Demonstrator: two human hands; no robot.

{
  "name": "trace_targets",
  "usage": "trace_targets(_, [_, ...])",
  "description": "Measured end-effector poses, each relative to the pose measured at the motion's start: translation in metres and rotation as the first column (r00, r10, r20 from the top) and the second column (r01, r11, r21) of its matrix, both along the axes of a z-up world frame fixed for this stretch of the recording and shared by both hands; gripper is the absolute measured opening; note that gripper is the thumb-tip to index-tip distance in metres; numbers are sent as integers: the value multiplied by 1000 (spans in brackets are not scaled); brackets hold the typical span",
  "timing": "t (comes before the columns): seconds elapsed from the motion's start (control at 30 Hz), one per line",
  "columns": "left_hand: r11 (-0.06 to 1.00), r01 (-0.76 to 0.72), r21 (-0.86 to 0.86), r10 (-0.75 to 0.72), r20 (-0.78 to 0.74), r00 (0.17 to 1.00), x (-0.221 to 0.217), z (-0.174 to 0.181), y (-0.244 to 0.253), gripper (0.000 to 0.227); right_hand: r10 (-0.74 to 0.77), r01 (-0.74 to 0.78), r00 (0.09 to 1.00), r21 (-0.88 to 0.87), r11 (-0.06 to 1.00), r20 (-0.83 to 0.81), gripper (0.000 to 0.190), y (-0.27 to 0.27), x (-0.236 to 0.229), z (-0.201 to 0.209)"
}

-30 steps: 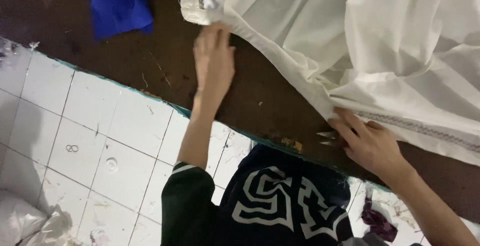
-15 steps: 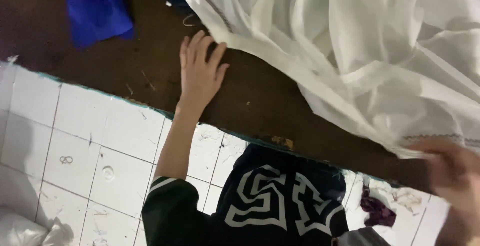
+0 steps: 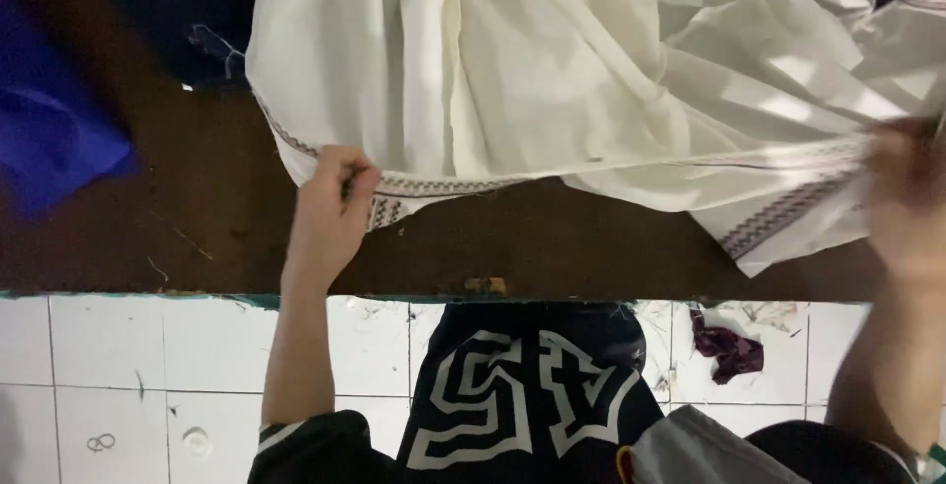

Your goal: Trimming loose threads from the embroidered edges of white garments using thread snips.

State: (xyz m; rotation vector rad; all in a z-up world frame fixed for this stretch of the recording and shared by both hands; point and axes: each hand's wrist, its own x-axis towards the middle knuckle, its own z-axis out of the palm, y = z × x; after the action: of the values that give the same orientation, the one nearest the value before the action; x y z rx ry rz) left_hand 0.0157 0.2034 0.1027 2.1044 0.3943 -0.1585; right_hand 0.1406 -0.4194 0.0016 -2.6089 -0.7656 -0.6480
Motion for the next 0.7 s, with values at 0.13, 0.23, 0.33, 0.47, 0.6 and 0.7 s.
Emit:
trace_targets(0.13, [985,45,168,-60,84,995,12,-57,-1,11,-234,281,877,54,958,-420,32,91,8,18])
trace_targets(0.23, [795,-14,606,-226,317,921,15,-78,-8,7,-198,242,868,40,970,-456,17,101,6,16])
trace_targets(0.33, [583,-122,803,-324,368,871,21,-70,-37,24,-171,189,920,16,982,-354,26,101,2,21])
trace_targets(0.47, [682,45,730,-502,422,755,26,-53,-87,31,-134,149,974,74,986,-184,14,114,-17,47])
trace_targets(0.6, [678,262,687,-461,120,879,17,-66,-72,46,-67,129,963,227,965,-261,53,121,-33,68])
trace_targets(0.7, [609,262,749,-507,114,854,11,-62,-43,28,-53,352,723,302,886,-689,15,123,-32,81])
